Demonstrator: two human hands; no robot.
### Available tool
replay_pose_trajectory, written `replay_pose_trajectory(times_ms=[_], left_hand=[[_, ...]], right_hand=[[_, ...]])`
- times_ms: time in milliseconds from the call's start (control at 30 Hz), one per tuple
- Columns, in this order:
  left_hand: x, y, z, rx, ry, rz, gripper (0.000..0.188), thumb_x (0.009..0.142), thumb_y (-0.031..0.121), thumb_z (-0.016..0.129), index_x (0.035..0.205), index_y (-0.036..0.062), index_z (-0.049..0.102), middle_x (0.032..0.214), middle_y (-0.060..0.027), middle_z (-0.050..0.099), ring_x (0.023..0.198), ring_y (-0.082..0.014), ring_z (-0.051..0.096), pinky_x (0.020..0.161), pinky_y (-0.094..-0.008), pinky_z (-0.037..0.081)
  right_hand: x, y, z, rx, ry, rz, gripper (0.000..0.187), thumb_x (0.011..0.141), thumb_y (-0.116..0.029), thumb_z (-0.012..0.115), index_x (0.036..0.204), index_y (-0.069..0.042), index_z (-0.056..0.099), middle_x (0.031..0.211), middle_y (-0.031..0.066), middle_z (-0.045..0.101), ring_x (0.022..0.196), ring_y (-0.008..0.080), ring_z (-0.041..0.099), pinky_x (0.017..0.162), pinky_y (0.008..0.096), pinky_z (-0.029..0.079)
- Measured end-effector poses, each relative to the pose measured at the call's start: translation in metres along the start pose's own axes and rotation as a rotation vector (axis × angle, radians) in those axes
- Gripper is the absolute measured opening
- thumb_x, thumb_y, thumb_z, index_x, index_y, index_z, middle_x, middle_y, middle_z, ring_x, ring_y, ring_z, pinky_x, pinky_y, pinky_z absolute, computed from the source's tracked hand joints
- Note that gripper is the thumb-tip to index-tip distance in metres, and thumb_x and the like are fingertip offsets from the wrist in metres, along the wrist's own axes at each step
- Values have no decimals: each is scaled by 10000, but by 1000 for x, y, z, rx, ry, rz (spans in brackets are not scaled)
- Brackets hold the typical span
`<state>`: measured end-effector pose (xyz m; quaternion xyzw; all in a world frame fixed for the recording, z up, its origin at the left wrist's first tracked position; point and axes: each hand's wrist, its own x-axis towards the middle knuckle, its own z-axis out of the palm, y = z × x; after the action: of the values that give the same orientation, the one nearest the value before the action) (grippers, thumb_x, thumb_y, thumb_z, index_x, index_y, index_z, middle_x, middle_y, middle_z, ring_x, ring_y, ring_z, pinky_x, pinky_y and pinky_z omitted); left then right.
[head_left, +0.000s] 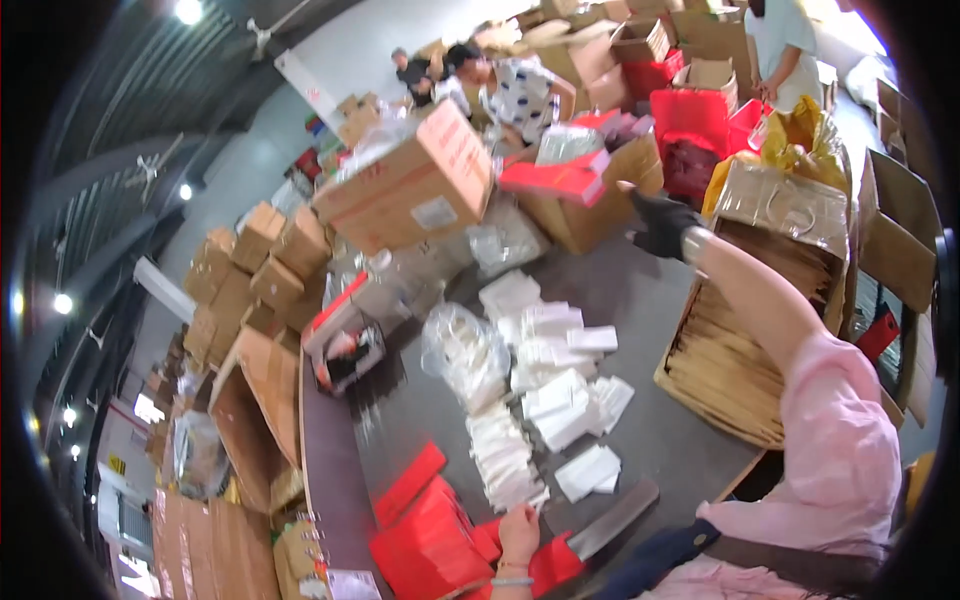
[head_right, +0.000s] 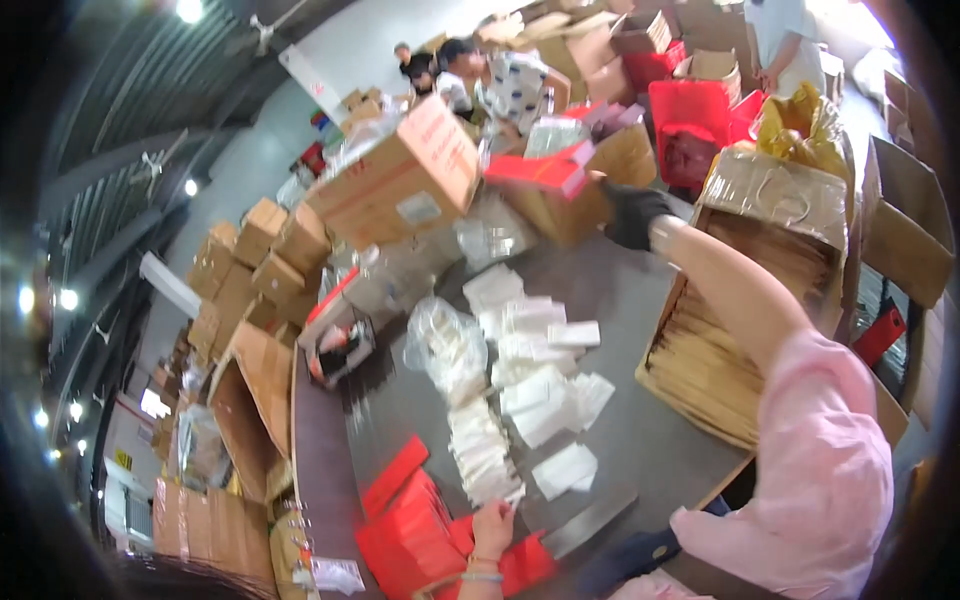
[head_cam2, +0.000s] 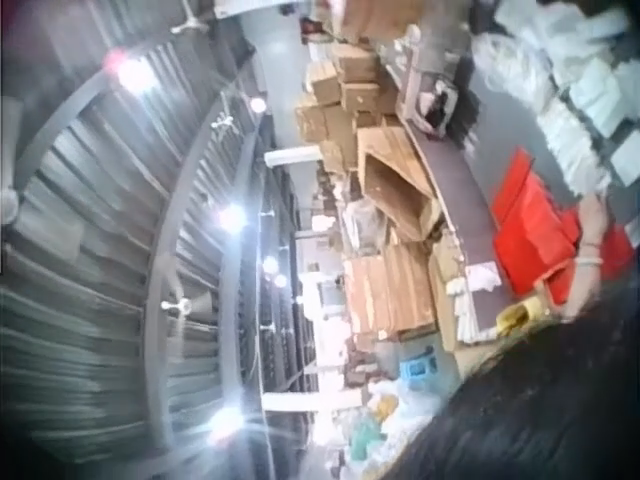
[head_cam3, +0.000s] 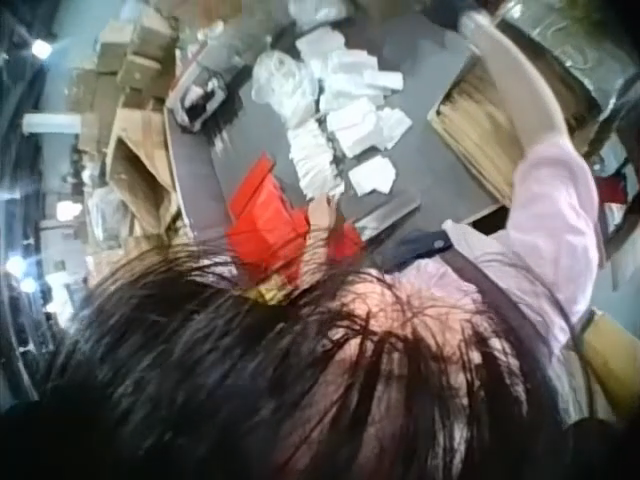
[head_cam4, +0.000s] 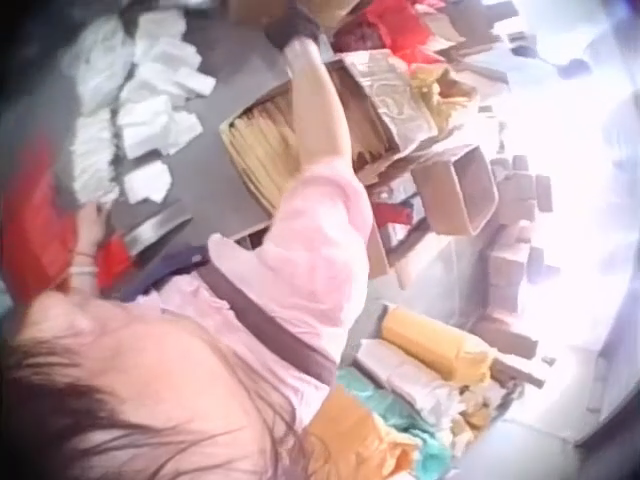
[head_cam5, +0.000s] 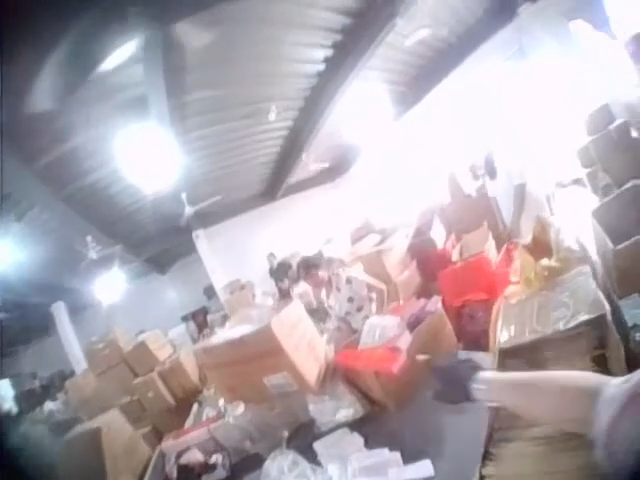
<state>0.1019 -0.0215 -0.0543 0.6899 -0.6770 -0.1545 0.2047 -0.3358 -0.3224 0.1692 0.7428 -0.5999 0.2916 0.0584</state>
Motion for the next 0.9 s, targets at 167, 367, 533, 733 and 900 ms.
replay_pose_trajectory(times_ms=[167,367,533,733,900], left_hand=[[3,16,-38,87,-227,-72,381,802,215,687,1150,62,671,983,-184,703,868,-332,688,774,-422,541],[38,30,-54,20,-159,14,248,797,181,669,1003,54,719,858,-169,710,813,-308,696,737,-413,544],[64,33,-51,8,-60,174,218,799,177,671,973,53,717,849,-154,708,806,-290,692,721,-402,540],[91,36,-47,1,63,362,185,802,173,673,936,53,715,838,-136,705,798,-269,689,703,-388,534],[86,40,-40,-12,110,496,159,805,170,675,905,53,713,828,-121,703,791,-251,686,687,-377,529]], right_hand=[[131,53,60,-131,-264,405,513,1017,-455,226,1431,-224,420,1168,173,653,1058,340,641,961,460,445],[132,67,62,-110,-294,453,513,1014,-455,245,1474,-242,327,1159,183,650,1017,340,654,886,460,491],[154,82,54,-161,-212,423,578,966,-324,394,1517,-247,238,1129,208,654,992,341,665,848,462,509],[161,107,68,-67,-230,558,464,1007,-399,239,1412,-240,403,1148,166,654,1042,319,645,995,452,426],[127,100,48,-177,-328,468,482,1019,-421,237,1353,-158,465,1052,146,685,952,321,669,918,462,470]])
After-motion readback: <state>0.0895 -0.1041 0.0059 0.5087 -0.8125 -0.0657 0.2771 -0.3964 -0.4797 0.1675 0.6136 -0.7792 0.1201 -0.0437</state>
